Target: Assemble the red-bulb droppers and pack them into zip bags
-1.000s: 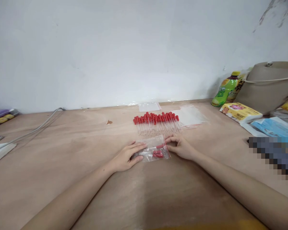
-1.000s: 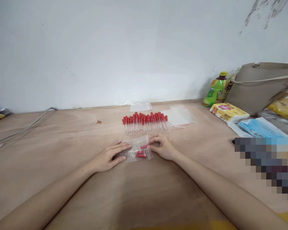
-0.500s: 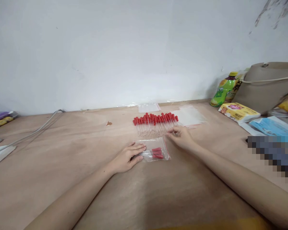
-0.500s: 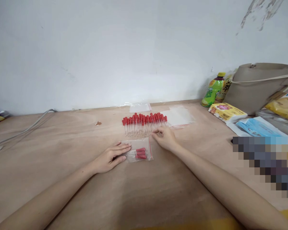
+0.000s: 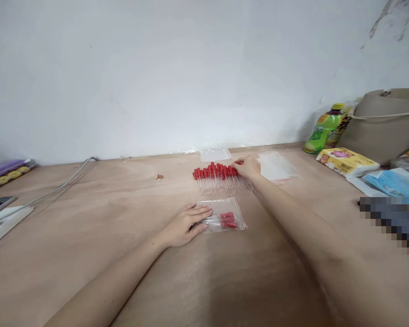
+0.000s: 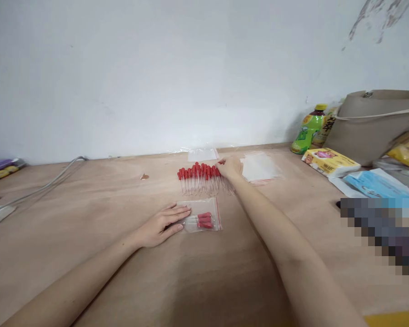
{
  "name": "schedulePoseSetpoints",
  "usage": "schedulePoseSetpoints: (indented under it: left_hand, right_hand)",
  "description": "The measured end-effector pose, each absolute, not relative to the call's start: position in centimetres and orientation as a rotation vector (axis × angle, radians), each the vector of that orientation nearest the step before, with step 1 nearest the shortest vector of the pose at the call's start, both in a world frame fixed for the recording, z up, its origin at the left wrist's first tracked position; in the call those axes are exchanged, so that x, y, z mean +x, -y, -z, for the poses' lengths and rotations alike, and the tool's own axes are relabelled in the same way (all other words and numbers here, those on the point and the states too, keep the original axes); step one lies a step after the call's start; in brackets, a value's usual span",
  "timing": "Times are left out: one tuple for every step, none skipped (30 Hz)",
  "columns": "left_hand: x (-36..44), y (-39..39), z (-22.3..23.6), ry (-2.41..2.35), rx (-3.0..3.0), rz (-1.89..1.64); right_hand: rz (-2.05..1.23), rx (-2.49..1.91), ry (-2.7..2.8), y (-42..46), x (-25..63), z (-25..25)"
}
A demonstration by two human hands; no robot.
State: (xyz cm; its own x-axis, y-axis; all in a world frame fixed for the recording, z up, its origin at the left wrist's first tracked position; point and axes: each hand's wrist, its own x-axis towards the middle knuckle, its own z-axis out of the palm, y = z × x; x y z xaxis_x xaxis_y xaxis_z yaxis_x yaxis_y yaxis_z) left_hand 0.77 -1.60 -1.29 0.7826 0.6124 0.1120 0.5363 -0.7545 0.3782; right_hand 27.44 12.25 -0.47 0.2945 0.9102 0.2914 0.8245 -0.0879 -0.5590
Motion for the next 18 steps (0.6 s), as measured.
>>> schedulePoseSetpoints:
  left_hand:
    - [0.8, 1.6, 1.3, -0.882, 2.649, -0.322]
    - [0.8, 1.6, 1.3, -0.88, 2.649, -0.321]
    - [0.8, 1.6, 1.3, -0.877, 2.65, -0.322]
    - [0.7, 1.6, 1.3, -0.875, 2.65, -0.326]
    - [0.7, 1.6, 1.3, -0.872, 2.651, -0.33]
    - [0.7, 1.5, 1.4, -0.868, 2.652, -0.335]
    - [0.7, 1.5, 1.4, -0.863, 2.652, -0.339]
    - [0.7, 1.5, 1.4, -0.857, 2.651, -0.345]
    - [0.7, 1.5, 1.4, -0.852, 2.649, -0.351]
    - [0.8, 1.4, 1.4, -0.85, 2.646, -0.356]
    - [0.8, 1.4, 1.4, -0.849, 2.644, -0.359]
    - [0.8, 1.4, 1.4, -0.852, 2.643, -0.362]
    - [0.9, 1.5, 1.4, -0.855, 2.64, -0.364]
    - [0.9, 1.5, 1.4, -0.857, 2.637, -0.368]
    - [0.9, 1.5, 1.4, -0.858, 2.634, -0.373]
    - [0.9, 1.5, 1.4, -0.856, 2.632, -0.379]
    - [0.9, 1.5, 1.4, -0.853, 2.63, -0.385]
    - [0.9, 1.5, 1.4, -0.85, 2.63, -0.389]
  right_hand:
    - [-0.19, -1.905, 1.526, -12.3, 27.5, 0.4]
    - [-0.228, -1.858, 1.498, -12.2, 27.6, 0.2]
    - [-0.284, -1.785, 1.465, -12.2, 27.7, 0.0]
    - [-0.345, -1.697, 1.433, -12.1, 27.9, -0.3]
    - [-0.398, -1.613, 1.411, -11.8, 28.1, -0.5]
    - [-0.441, -1.53, 1.398, -11.5, 28.3, -0.8]
    - [-0.473, -1.446, 1.388, -11.0, 28.6, -1.1]
    - [-0.496, -1.365, 1.371, -10.4, 28.9, -1.3]
    - [-0.518, -1.288, 1.339, -9.6, 29.2, -1.5]
    - [-0.55, -1.199, 1.289, -8.6, 29.6, -1.5]
    - [-0.588, -1.133, 1.23, -7.6, 30.0, -1.4]
    - [-0.629, -1.097, 1.166, -6.5, 30.3, -1.2]
    - [-0.67, -1.092, 1.109, -5.4, 30.7, -0.9]
    - [-0.716, -1.101, 1.05, -4.4, 30.9, -0.4]
    - [-0.772, -1.109, 1.001, -3.6, 31.1, 0.2]
    - [-0.82, -1.115, 0.951, -2.8, 31.2, 0.8]
    - [-0.865, -1.123, 0.9, -2.3, 31.1, 1.5]
    - [-0.905, -1.126, 0.857, -1.8, 31.0, 2.0]
